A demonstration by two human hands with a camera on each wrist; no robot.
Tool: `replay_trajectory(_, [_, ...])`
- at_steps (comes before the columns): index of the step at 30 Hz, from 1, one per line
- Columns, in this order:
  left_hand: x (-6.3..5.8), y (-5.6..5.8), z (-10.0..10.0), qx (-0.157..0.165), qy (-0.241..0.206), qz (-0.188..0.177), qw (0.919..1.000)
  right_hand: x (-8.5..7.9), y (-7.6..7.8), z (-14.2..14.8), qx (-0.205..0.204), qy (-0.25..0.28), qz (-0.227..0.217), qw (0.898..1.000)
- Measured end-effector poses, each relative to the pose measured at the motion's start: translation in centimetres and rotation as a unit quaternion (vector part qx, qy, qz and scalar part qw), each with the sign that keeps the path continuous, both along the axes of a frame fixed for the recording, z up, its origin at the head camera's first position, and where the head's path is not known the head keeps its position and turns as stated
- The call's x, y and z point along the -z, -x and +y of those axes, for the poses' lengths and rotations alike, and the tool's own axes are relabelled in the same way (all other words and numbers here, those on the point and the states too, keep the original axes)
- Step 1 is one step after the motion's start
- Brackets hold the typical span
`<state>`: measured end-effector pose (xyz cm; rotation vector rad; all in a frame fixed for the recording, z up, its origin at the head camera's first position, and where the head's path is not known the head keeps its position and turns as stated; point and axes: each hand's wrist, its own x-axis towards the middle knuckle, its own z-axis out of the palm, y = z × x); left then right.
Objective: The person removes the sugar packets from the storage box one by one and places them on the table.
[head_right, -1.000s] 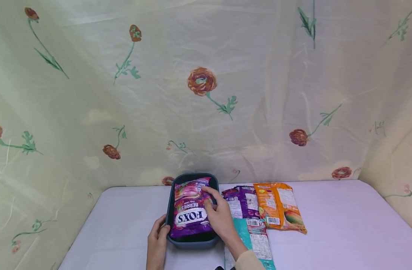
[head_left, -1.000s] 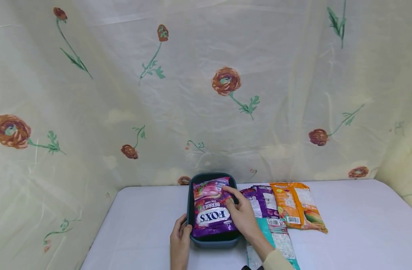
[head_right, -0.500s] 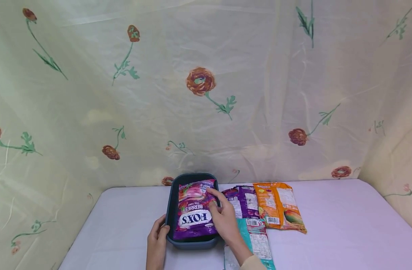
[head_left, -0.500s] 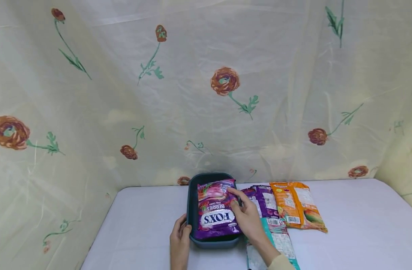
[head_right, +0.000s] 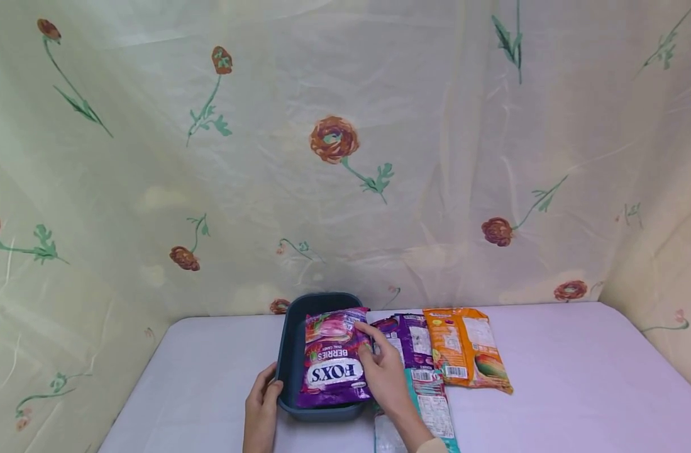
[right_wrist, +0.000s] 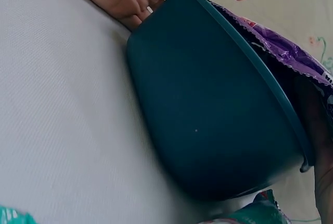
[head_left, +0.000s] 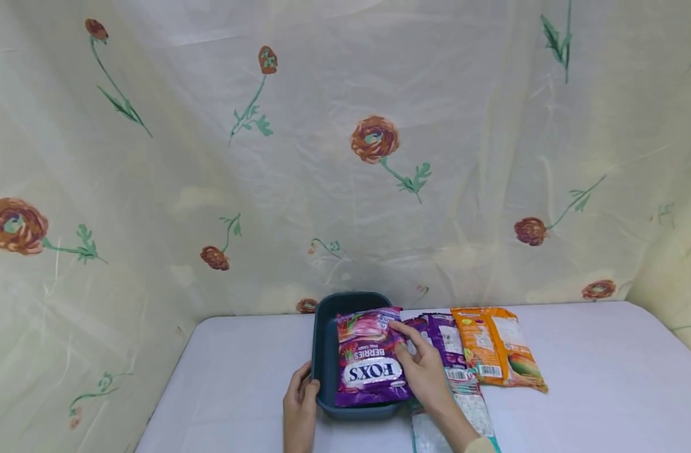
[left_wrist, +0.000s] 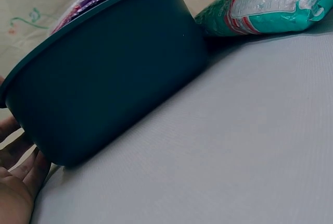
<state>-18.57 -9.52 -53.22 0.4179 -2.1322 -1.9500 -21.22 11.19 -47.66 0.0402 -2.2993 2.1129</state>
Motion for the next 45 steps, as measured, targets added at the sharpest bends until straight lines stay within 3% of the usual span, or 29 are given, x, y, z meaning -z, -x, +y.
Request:
replay_trajectory(9, [0.2, 0.1, -0.1, 0.005, 0.002, 0.003, 1.0000, 0.2, -0.2, 0.8, 0.001, 0.007, -0.033, 0.999])
replay_trajectory(21, [0.2, 0.1, -0.1, 0.005, 0.002, 0.003, 1.0000, 0.1, -0.7, 2.0, -0.004, 0.022, -0.023, 0.999])
replay_trajectory(45, [0.1, 0.0, -0.1, 0.008, -0.008, 0.000, 0.9999, 0.3, -1.2, 4.6, 0.012, -0.046, -0.025, 0.999])
